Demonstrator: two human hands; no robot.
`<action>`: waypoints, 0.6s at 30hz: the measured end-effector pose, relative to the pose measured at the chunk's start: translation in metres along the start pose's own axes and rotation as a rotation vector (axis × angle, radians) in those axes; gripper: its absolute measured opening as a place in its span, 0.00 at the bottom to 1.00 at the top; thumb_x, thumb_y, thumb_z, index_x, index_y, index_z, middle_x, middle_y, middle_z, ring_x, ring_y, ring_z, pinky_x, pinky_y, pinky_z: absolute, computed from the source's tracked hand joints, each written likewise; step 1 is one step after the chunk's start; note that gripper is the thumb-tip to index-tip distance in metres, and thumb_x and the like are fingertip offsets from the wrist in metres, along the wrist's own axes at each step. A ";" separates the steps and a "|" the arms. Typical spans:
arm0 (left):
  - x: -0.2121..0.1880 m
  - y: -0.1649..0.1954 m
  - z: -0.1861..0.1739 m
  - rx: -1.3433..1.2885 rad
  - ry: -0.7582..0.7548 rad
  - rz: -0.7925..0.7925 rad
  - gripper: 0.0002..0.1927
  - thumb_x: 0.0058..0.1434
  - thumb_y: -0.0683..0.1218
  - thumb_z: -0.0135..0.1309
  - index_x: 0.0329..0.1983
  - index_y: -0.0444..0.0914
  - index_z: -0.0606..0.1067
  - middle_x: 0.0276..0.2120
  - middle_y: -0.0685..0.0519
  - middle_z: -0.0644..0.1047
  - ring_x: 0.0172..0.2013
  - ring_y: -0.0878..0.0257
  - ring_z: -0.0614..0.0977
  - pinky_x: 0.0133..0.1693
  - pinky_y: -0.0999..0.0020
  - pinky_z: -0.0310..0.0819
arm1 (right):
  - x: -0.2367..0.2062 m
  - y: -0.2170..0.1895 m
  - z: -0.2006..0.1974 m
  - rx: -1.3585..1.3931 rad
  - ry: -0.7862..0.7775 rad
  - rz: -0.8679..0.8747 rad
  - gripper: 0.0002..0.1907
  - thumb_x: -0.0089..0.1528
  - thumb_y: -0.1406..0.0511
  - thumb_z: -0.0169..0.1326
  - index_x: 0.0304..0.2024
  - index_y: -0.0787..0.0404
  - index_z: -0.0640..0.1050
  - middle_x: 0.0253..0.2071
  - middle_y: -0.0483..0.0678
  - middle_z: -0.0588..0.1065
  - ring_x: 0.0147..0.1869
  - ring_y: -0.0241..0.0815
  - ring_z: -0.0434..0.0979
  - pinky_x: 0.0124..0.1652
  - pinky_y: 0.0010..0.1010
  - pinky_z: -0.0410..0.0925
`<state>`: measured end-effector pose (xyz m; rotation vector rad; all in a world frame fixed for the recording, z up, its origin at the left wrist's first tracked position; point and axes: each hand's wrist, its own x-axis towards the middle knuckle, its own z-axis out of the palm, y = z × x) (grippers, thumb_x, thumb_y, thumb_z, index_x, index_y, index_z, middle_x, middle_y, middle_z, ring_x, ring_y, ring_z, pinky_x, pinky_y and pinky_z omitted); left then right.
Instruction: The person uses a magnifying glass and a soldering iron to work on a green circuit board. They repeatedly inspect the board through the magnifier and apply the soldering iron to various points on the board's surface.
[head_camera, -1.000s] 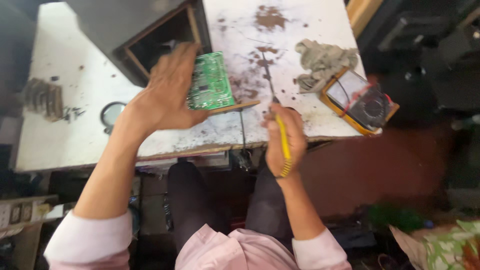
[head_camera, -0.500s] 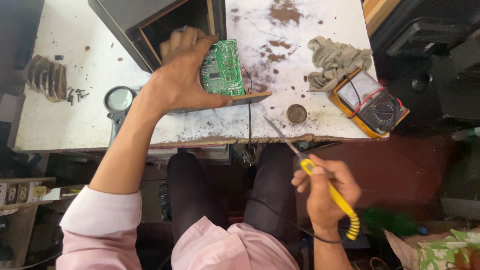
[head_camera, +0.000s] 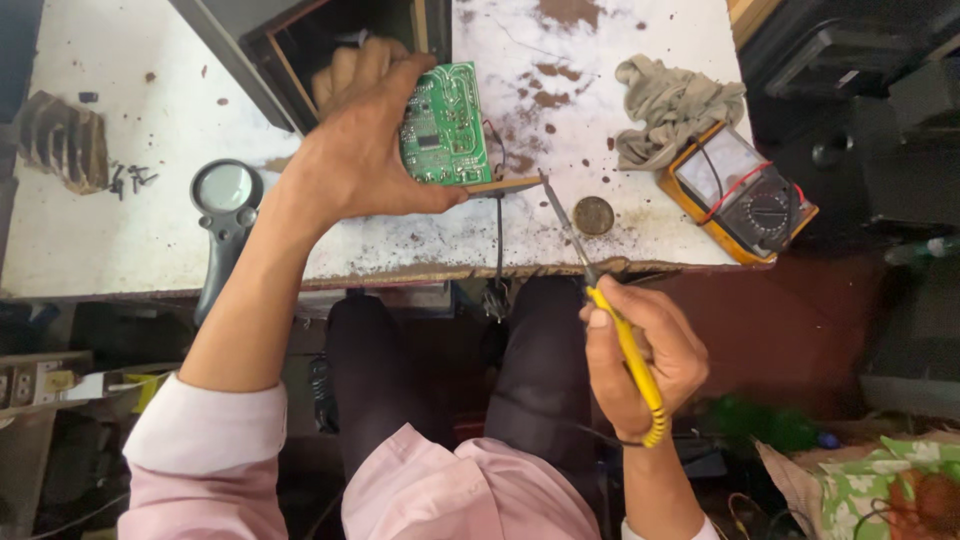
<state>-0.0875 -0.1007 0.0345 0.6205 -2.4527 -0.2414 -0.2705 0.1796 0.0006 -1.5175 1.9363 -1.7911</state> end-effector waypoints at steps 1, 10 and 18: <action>0.000 0.000 0.000 -0.006 -0.006 -0.006 0.55 0.38 0.64 0.75 0.63 0.29 0.70 0.55 0.39 0.68 0.55 0.42 0.67 0.55 0.49 0.59 | 0.000 0.002 0.000 -0.057 -0.020 -0.019 0.10 0.64 0.74 0.57 0.48 0.71 0.79 0.36 0.53 0.78 0.35 0.37 0.78 0.37 0.22 0.70; -0.006 -0.002 0.002 -0.009 0.056 0.025 0.54 0.40 0.64 0.76 0.64 0.29 0.70 0.56 0.41 0.68 0.55 0.43 0.68 0.57 0.50 0.59 | -0.010 0.025 0.017 0.335 0.139 0.258 0.10 0.70 0.67 0.50 0.49 0.69 0.74 0.30 0.55 0.77 0.28 0.39 0.78 0.28 0.27 0.71; -0.008 -0.008 0.006 -0.017 0.088 0.026 0.54 0.42 0.64 0.76 0.64 0.28 0.70 0.55 0.40 0.68 0.55 0.43 0.68 0.57 0.50 0.59 | -0.012 0.026 0.016 0.452 0.205 0.223 0.09 0.69 0.68 0.52 0.50 0.66 0.72 0.33 0.53 0.77 0.31 0.39 0.78 0.30 0.24 0.70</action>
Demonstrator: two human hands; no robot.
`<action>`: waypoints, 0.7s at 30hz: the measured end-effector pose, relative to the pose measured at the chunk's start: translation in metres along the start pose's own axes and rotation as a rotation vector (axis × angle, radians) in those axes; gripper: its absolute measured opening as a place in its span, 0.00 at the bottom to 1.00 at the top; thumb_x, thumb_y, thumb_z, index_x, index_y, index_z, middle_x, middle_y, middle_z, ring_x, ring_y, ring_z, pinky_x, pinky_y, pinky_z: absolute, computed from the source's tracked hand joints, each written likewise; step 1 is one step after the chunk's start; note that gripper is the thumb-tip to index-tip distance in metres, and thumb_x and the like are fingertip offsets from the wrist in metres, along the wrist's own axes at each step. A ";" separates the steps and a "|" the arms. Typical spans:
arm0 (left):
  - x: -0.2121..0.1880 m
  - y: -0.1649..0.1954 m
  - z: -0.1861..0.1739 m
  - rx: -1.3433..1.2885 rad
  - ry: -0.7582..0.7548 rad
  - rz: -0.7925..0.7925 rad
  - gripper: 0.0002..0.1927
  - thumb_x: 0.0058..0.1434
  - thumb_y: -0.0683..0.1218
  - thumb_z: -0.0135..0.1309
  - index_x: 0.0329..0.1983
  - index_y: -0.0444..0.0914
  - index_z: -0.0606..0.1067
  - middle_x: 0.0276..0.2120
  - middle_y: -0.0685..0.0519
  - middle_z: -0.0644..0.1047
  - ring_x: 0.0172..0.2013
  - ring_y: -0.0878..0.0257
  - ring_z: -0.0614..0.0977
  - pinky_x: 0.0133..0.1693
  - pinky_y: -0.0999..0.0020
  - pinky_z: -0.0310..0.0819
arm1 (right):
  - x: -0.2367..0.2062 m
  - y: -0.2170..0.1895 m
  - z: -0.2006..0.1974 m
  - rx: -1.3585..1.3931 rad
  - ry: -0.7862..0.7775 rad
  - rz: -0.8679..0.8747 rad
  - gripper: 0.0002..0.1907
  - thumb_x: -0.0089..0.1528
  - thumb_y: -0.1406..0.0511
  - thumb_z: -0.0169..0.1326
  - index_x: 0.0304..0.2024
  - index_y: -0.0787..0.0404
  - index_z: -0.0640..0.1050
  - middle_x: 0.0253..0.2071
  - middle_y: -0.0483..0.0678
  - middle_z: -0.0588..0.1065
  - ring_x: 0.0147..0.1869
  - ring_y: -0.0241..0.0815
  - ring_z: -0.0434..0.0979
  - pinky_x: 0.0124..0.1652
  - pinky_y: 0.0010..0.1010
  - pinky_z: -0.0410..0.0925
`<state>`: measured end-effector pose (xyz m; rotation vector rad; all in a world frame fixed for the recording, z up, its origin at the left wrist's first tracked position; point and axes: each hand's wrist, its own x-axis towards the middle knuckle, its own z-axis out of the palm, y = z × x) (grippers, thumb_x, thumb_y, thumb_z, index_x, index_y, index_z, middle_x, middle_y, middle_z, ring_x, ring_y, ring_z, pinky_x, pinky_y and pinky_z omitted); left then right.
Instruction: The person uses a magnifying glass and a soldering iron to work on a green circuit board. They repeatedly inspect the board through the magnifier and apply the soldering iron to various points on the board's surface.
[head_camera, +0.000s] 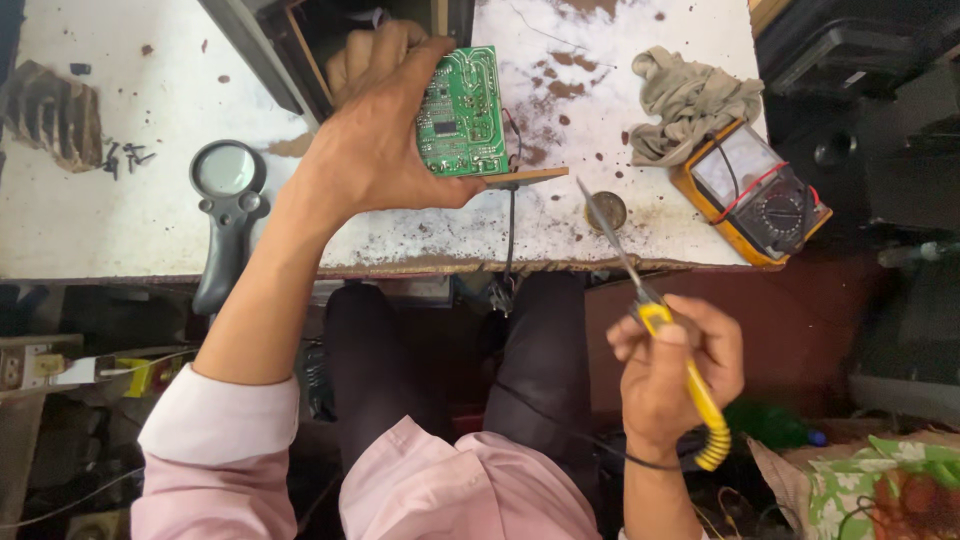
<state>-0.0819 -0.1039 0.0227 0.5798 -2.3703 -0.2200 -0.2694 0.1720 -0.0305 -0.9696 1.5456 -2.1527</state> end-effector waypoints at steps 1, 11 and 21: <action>-0.001 0.000 0.001 -0.002 0.010 0.005 0.54 0.42 0.64 0.76 0.64 0.28 0.70 0.56 0.40 0.68 0.56 0.43 0.68 0.58 0.50 0.59 | 0.001 -0.001 0.003 -0.040 -0.036 -0.053 0.11 0.69 0.69 0.53 0.53 0.65 0.70 0.36 0.53 0.78 0.35 0.39 0.79 0.34 0.25 0.73; -0.004 -0.001 0.000 -0.026 0.013 -0.014 0.55 0.42 0.63 0.76 0.64 0.27 0.70 0.56 0.41 0.68 0.55 0.44 0.67 0.57 0.50 0.59 | 0.005 -0.041 0.014 -0.501 -0.269 -0.313 0.12 0.59 0.76 0.60 0.45 0.66 0.79 0.40 0.51 0.78 0.30 0.28 0.72 0.29 0.17 0.64; -0.006 0.001 -0.001 -0.007 0.019 -0.019 0.56 0.41 0.65 0.77 0.64 0.26 0.70 0.55 0.41 0.68 0.54 0.44 0.68 0.57 0.50 0.60 | 0.007 -0.055 0.022 -0.486 -0.386 -0.404 0.14 0.57 0.79 0.63 0.43 0.61 0.83 0.42 0.49 0.72 0.41 0.42 0.79 0.38 0.23 0.74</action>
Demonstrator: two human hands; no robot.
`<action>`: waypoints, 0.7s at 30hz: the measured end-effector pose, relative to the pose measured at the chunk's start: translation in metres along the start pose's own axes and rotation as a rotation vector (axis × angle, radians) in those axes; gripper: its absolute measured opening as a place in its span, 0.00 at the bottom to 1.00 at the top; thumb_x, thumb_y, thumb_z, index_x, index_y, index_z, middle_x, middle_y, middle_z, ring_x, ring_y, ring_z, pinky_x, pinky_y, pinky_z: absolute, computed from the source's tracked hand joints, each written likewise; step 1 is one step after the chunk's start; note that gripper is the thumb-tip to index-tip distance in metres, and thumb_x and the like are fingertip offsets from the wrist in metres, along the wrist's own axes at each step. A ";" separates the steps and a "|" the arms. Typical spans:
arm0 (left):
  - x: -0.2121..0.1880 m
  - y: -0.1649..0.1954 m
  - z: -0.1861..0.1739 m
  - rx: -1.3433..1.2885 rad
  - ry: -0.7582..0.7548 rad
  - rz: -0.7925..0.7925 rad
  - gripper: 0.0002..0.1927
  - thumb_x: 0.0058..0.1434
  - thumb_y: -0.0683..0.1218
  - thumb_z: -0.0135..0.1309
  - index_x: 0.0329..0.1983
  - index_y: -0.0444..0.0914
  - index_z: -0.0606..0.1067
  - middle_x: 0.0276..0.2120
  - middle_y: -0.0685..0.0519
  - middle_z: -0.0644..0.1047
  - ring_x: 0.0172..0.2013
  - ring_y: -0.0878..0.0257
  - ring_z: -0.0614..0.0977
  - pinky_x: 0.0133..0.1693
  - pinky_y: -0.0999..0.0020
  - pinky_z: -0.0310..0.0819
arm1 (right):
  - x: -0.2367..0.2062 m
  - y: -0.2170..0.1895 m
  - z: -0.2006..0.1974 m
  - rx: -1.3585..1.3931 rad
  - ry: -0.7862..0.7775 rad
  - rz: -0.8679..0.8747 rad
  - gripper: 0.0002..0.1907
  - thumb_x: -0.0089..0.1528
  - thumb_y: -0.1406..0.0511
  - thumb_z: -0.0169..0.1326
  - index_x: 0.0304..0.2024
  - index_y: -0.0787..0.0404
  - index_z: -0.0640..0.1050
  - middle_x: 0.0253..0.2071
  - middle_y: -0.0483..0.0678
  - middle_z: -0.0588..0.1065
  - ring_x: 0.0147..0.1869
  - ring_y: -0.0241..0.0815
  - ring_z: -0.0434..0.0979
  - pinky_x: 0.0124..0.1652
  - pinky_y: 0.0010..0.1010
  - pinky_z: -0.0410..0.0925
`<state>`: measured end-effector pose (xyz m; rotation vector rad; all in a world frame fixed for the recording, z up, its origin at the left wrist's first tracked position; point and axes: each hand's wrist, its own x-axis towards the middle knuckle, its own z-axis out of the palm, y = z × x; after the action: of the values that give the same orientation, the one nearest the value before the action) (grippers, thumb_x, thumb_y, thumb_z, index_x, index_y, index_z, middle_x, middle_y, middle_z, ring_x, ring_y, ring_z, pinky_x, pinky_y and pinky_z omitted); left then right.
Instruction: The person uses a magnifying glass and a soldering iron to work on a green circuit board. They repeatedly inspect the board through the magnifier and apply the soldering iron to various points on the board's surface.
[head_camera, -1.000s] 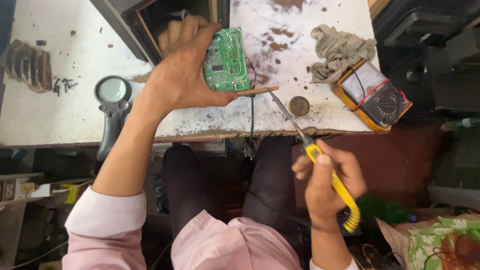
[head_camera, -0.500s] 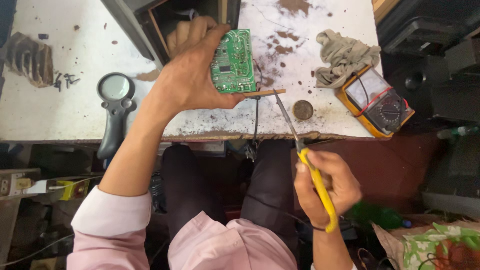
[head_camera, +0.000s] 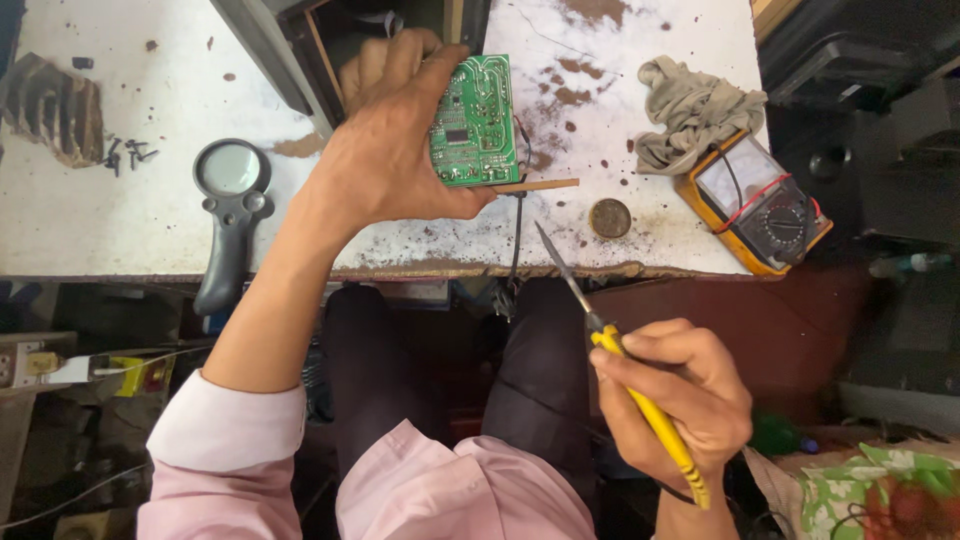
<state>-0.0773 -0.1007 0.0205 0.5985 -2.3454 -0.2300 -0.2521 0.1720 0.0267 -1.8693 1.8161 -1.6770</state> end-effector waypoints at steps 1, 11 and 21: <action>-0.001 0.000 0.000 0.001 0.008 0.004 0.56 0.42 0.65 0.77 0.64 0.26 0.70 0.56 0.41 0.68 0.54 0.44 0.68 0.57 0.50 0.60 | -0.001 0.000 0.000 0.048 0.022 0.031 0.15 0.58 0.80 0.64 0.43 0.59 0.83 0.42 0.49 0.72 0.40 0.41 0.80 0.38 0.22 0.74; -0.001 -0.001 0.002 -0.004 0.007 -0.010 0.54 0.43 0.65 0.76 0.64 0.28 0.70 0.56 0.41 0.68 0.55 0.44 0.68 0.57 0.50 0.59 | -0.005 0.003 -0.002 -0.106 -0.037 -0.130 0.18 0.53 0.81 0.64 0.40 0.57 0.84 0.42 0.47 0.73 0.44 0.42 0.79 0.35 0.23 0.72; 0.001 0.001 0.000 -0.009 -0.047 -0.043 0.55 0.46 0.67 0.75 0.65 0.27 0.69 0.56 0.39 0.68 0.55 0.41 0.68 0.56 0.47 0.59 | -0.018 0.011 -0.011 0.101 0.179 0.242 0.08 0.63 0.75 0.59 0.45 0.68 0.79 0.38 0.50 0.76 0.34 0.40 0.81 0.35 0.27 0.76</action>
<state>-0.0785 -0.1003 0.0219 0.6467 -2.3766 -0.2769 -0.2616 0.1885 0.0125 -1.4365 1.8894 -1.8560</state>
